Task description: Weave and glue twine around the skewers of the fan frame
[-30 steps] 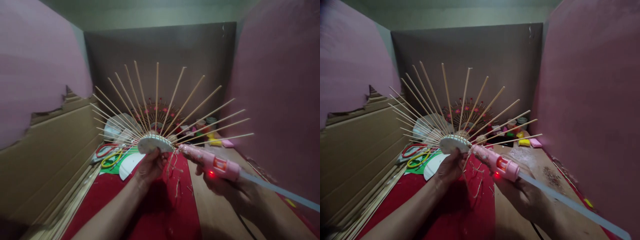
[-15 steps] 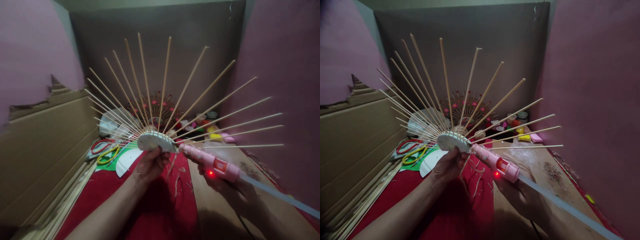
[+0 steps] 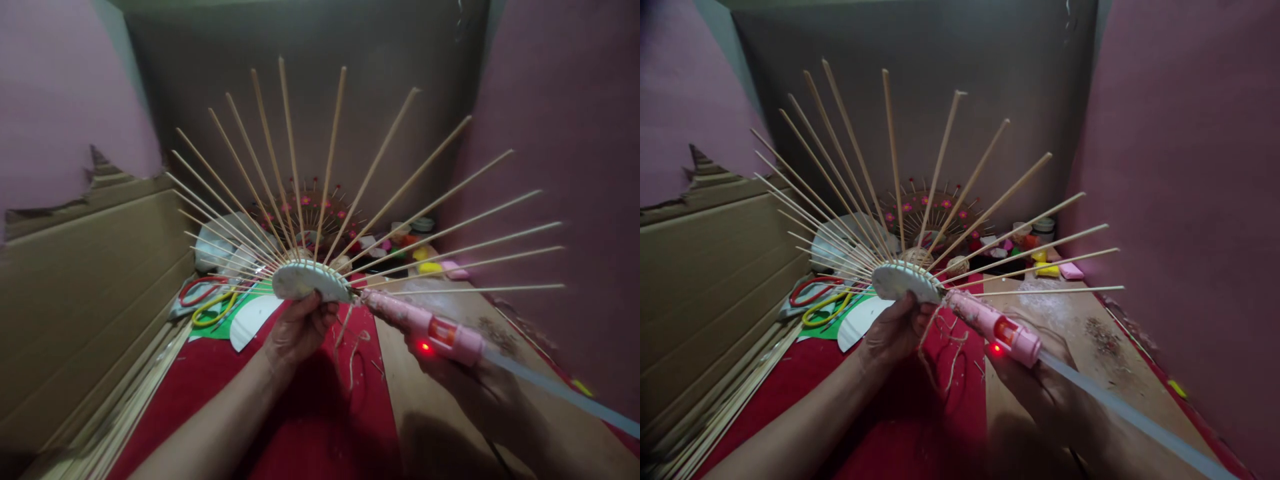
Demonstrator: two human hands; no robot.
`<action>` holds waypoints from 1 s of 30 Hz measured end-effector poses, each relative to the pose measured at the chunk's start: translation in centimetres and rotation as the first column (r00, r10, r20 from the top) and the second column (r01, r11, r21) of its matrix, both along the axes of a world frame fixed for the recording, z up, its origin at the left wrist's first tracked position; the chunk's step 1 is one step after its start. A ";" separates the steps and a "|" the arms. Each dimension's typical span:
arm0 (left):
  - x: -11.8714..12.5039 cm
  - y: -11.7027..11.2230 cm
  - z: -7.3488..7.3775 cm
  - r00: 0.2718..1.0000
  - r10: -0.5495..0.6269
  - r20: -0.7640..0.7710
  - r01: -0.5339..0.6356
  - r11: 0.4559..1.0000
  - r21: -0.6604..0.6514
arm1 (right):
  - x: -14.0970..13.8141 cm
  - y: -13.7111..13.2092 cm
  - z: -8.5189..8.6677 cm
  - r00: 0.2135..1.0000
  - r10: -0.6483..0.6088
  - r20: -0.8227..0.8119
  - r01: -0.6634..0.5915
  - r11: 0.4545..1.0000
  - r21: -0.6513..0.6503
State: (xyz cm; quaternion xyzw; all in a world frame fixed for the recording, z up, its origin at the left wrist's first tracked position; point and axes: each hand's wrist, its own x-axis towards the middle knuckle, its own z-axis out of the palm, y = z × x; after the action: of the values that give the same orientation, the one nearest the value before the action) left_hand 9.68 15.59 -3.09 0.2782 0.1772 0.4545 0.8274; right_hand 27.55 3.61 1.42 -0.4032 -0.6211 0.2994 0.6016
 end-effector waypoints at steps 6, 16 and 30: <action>0.2 -0.1 0.2 1.000 0.013 -0.006 -0.013 1.000 0.016 | 0.5 0.4 -1.0 0.994 -0.048 0.099 0.041 0.996 0.077; 0.2 -0.2 0.3 1.000 0.018 0.005 -0.018 0.999 0.038 | 3.5 0.1 -1.5 0.977 0.034 0.212 -0.034 0.999 -0.005; 0.3 -0.1 0.3 0.999 0.034 -0.018 -0.035 0.999 -0.041 | 4.2 0.6 -1.9 0.902 0.043 0.429 -0.112 0.984 0.135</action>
State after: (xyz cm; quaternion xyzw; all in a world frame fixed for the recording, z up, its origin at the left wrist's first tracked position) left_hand 9.96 15.45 -2.75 0.2618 0.1984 0.4626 0.8234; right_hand 31.71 4.18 -0.45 -0.3850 -0.7741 0.1787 0.4696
